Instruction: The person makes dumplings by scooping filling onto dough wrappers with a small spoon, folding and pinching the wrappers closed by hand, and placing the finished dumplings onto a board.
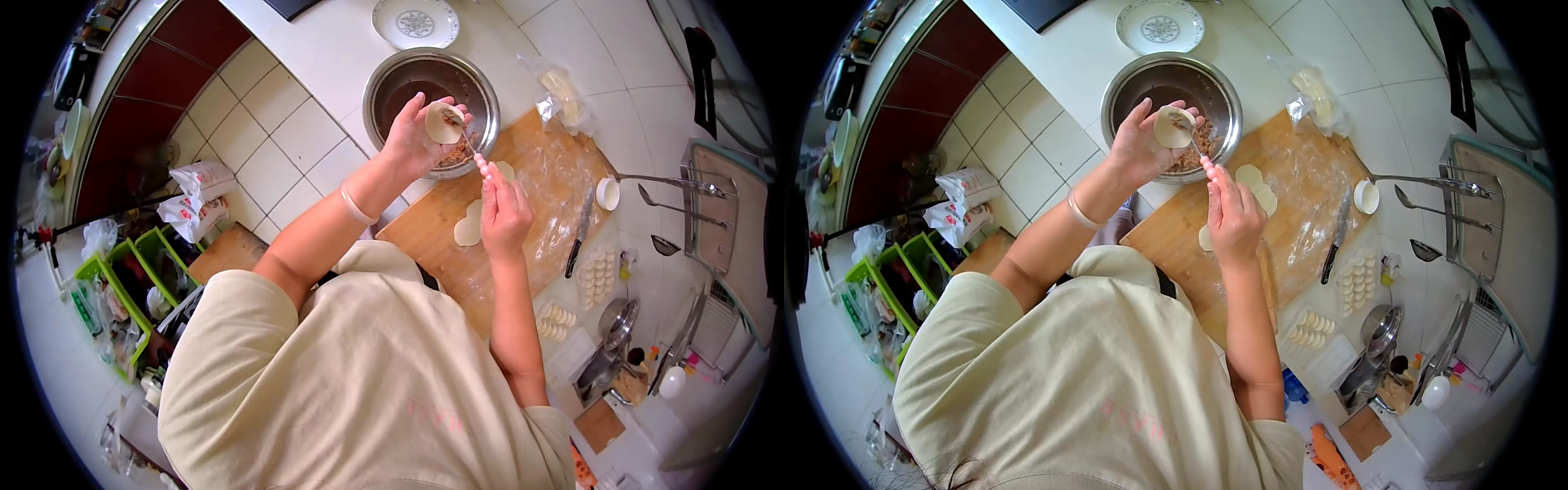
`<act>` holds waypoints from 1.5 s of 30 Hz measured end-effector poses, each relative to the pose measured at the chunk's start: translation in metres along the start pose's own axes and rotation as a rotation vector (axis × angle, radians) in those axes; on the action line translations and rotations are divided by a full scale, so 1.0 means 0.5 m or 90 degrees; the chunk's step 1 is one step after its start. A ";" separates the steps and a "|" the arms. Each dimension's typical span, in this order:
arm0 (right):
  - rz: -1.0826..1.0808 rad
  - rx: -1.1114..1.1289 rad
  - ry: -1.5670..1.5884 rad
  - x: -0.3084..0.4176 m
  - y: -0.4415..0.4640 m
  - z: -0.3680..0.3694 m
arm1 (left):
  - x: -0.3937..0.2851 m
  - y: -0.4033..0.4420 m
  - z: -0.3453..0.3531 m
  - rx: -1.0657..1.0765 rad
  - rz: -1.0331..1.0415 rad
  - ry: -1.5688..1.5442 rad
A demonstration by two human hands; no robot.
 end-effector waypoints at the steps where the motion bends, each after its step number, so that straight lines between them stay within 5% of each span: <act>1: -0.005 -0.016 0.007 0.002 -0.002 -0.003 | 0.002 -0.001 0.004 -0.007 0.003 0.003; 11: 0.037 -0.098 0.093 0.006 -0.011 -0.018 | 0.021 0.016 0.012 0.074 0.011 -0.063; 38: 0.150 -0.051 0.229 0.009 -0.021 -0.016 | 0.017 0.000 0.012 0.032 -0.014 0.009; 42: 0.200 -0.124 0.361 -0.015 -0.018 0.022 | -0.020 0.020 -0.055 -0.051 0.078 0.108; 45: 0.304 0.004 0.209 -0.062 -0.039 0.082 | -0.039 0.019 -0.078 -0.105 0.115 0.146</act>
Point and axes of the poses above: each hand's wrist, its own y-axis towards the middle knuckle, its own z-axis out of the palm, x = y × z, the point moved 2 cm from there along y, towards the middle knuckle, and after that the axes turned 1 degree about z, right-handed, at the moved point
